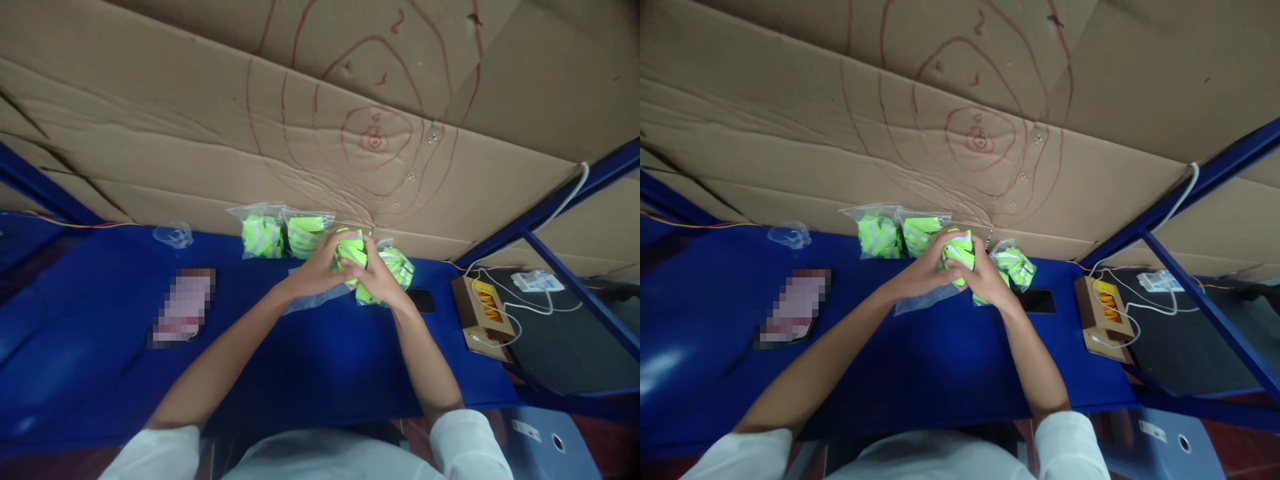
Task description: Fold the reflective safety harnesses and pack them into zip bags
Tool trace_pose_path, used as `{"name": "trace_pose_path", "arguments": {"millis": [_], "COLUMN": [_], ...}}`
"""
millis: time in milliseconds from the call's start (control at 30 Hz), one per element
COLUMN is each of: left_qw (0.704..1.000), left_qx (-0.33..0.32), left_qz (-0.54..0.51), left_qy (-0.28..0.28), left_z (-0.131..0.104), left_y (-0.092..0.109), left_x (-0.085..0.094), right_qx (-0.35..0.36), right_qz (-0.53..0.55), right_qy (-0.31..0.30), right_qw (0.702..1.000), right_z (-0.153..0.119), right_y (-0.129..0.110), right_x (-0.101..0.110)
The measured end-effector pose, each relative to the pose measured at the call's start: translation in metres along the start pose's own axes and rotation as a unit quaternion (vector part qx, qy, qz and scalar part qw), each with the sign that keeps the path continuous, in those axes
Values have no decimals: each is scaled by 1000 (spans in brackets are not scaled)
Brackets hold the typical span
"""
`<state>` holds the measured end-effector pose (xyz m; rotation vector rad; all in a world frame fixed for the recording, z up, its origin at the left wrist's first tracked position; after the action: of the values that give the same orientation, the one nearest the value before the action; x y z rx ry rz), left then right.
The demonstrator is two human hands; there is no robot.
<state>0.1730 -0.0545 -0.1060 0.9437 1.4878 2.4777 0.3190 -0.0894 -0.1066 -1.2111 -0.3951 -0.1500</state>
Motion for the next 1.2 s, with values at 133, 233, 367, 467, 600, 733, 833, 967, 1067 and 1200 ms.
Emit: {"name": "trace_pose_path", "arguments": {"millis": [133,233,367,467,600,733,833,967,1067,1200], "left_qw": [999,999,999,999,999,992,975,951,940,929], "left_qx": [5,14,23,25,-7,-17,-24,-56,-73,-109], "left_qz": [-43,-40,-24,30,50,7,-2,-25,-86,-151], "left_qy": [-1,-13,-4,-3,15,126,222,303,322,319], "left_z": [4,4,3,0,-1,0,-2,-8,-10,-10], "left_y": [-10,-15,-16,-17,-15,-13,-9,2,9,18], "left_x": [5,2,2,2,4,19,32,52,64,65], "right_qx": [5,18,11,-7,19,71,113,193,201,171], "right_qz": [-17,-83,-24,0,-54,-34,9,-70,-110,-111], "right_qy": [3,32,-32,-83,-103,-44,-17,122,211,69], "right_qw": [1000,996,999,996,993,996,993,971,950,976], "right_z": [3,5,3,0,-5,-7,-10,-16,-17,0], "right_y": [2,0,1,0,-7,-18,-27,-38,-39,-38], "right_x": [-5,-4,-2,4,10,10,4,7,8,-16]}}
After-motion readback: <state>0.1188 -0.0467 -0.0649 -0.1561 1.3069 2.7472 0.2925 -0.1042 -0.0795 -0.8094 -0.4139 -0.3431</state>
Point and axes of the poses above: each hand's wrist, its own z-axis towards the middle knuckle, its own x-axis out of the back of the hand, y = z × x, the point moved 5 cm from there along z, towards the middle knuckle, and after that the axes turned 9 degrees about x, right-handed, at the moved point
